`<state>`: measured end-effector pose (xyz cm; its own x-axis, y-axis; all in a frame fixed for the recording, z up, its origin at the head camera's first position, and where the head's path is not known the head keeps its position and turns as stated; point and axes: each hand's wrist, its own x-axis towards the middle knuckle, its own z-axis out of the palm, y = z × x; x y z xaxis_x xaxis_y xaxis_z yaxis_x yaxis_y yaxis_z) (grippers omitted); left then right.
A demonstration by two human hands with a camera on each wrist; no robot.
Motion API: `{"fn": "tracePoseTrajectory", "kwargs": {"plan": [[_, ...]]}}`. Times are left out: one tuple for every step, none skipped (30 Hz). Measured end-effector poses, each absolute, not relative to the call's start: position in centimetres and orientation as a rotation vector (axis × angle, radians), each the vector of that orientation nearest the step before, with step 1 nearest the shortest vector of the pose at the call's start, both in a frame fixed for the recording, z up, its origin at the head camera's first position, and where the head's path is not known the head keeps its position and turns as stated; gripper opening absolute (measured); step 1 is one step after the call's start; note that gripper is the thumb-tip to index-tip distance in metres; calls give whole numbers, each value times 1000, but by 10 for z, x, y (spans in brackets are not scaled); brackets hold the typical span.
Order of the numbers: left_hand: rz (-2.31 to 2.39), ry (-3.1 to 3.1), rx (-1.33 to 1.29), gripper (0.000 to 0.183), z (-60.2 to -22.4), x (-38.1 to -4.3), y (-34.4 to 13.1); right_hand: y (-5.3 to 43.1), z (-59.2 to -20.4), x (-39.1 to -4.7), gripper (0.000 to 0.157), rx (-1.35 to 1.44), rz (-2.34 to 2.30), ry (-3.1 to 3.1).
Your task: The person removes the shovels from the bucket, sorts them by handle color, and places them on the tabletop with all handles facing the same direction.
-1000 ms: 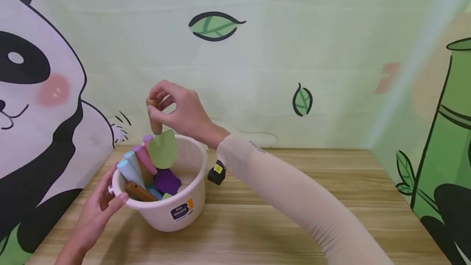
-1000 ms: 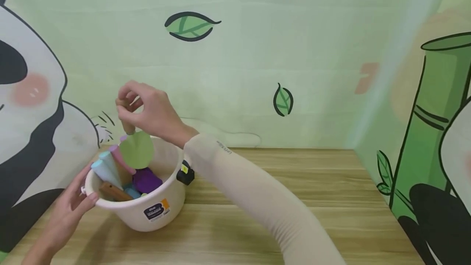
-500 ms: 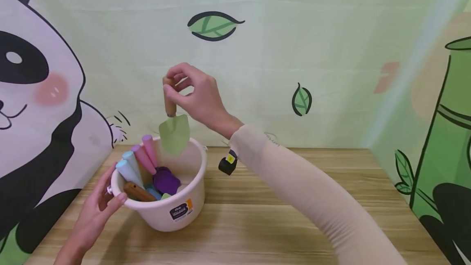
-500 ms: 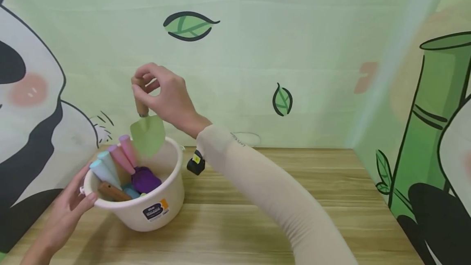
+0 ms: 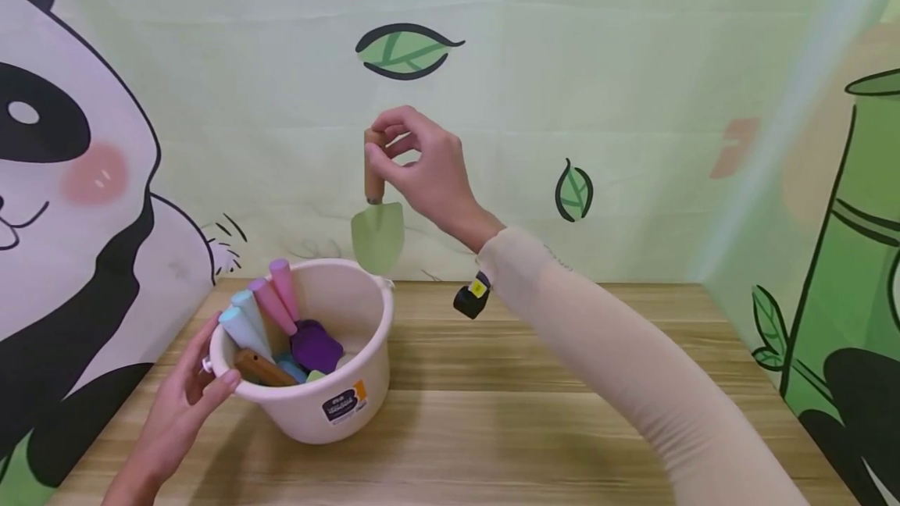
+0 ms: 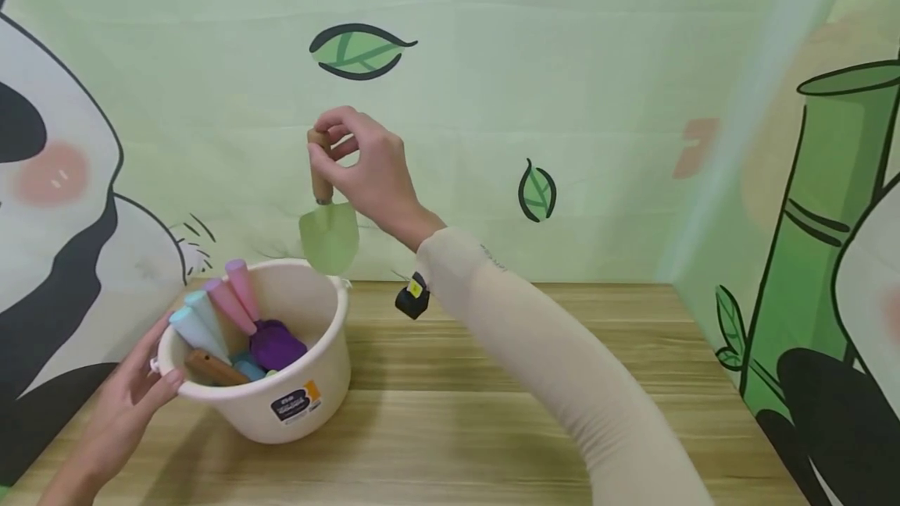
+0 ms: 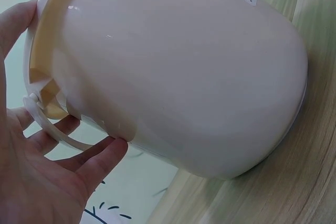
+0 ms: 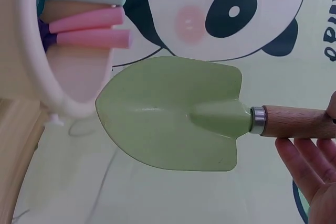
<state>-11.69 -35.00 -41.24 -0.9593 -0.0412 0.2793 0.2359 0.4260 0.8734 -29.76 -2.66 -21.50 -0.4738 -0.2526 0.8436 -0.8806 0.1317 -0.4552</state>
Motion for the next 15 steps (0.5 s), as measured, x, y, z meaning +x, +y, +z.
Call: {"fn": "tracePoseTrajectory", "kwargs": {"plan": [[-1546,-2423,-171,75,-412,-117,-350,-23,-216,-299,15,1079,1363,-1827],[-1543,-2420,-176,75,-413,-117,-350,-20,-216,-300,15,1069,1364,-1835],[-1545,-2413,-184,76,-413,-116,-350,-17,-217,-302,15,1057,1369,-1845],[-1542,-2407,-192,76,-413,-116,-350,-14,-218,-303,15,1046,1367,-1852],[-1539,-2403,-197,76,-413,-116,-350,-11,-219,-304,15,1034,1364,-1859],[-1536,-2399,-202,76,-413,-116,-350,-8,-219,-305,15,1024,1365,-1865],[-1531,-2397,-204,76,-413,-115,-350,-5,-220,-306,15,1017,1365,-1870],[-1527,-2396,-205,76,-412,-115,-350,-2,-221,-307,15,1009,1364,-1873],[-1521,-2398,-203,76,-412,-115,-351,1,-222,-308,15,1001,1364,-1876],[-1515,-2402,-199,75,-412,-115,-351,3,-223,-309,15,995,1358,-1877],[-1512,-2405,-196,76,-412,-115,-352,6,-224,-310,15,986,1357,-1885],[-1514,-2408,-192,76,-412,-115,-352,9,-225,-310,15,981,1352,-1890],[-1513,-2410,-189,76,-412,-115,-352,12,-226,-312,15,974,1348,-1897],[-1513,-2411,-187,76,-412,-115,-353,15,-227,-313,15,965,1345,-1905],[-1514,-2413,-185,76,-412,-115,-353,18,-228,-314,16,958,1342,-1911]]}}
